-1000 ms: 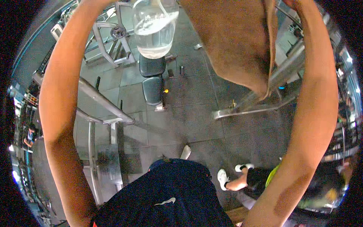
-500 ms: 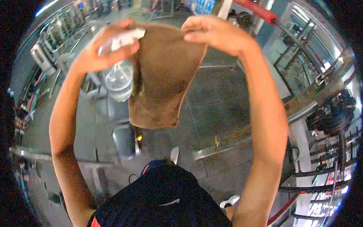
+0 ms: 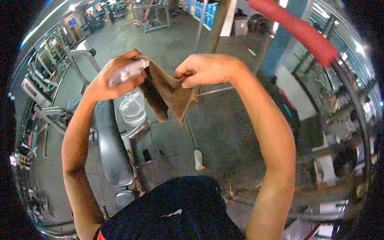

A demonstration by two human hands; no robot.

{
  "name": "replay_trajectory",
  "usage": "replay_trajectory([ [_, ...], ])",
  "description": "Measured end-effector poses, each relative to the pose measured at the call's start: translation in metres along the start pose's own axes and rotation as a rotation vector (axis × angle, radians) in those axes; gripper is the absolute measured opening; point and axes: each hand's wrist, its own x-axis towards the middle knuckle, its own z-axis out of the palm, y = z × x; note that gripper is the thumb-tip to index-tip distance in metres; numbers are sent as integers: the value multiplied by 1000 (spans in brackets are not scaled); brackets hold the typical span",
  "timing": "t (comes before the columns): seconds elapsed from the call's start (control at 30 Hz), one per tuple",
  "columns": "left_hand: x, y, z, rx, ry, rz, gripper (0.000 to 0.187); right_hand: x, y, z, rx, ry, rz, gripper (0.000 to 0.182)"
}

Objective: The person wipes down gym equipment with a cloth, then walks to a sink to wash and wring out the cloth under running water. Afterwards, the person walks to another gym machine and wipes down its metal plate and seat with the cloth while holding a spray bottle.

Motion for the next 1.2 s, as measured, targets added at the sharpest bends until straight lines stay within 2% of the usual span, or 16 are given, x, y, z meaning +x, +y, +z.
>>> replay_trajectory([
  [0.03,7,-33,1,-26,-12,-13,46,23,33,-20,48,16,-65,31],
  [0.07,-19,25,-30,-34,-56,-103,46,20,-5,28,69,41,-133,32],
  [0.1,4,-38,-23,-52,-105,-219,46,59,44,-19,244,21,-197,34],
  [0.13,11,-55,-30,-67,-145,-327,46,80,55,-34,379,15,-191,30],
  [0.17,22,-72,-33,87,-57,-129,48,107,72,-51,416,-49,-231,29],
  [0.2,22,-93,-37,109,-76,-182,48,132,87,-66,456,-119,-264,28],
  [0.27,13,-136,-44,142,-107,-297,47,184,107,-102,318,-195,-302,23],
  [0.3,0,-101,-57,48,-125,-453,32,183,87,-80,238,-210,-322,22],
  [0.4,-15,-185,-62,163,-75,-505,39,265,133,-152,-178,-41,-300,29],
  [0.43,-31,-212,-66,252,-63,-489,46,281,134,-177,-276,-7,-331,37],
  [0.53,-51,-295,-94,126,-121,-460,49,344,148,-234,-283,117,-408,36],
  [0.57,-47,-321,-95,119,-43,-384,48,364,156,-253,-318,145,-429,31],
  [0.67,-24,-422,-115,98,-232,-381,38,413,179,-315,-368,170,-374,26],
  [0.77,-11,-511,-120,45,-228,-297,42,443,206,-360,-322,264,-325,22],
  [1.07,42,-777,-89,-172,-325,-308,33,537,338,-477,-259,419,-81,18],
  [1.2,69,-895,-68,-258,-322,-286,32,587,413,-553,-181,477,-111,15],
])
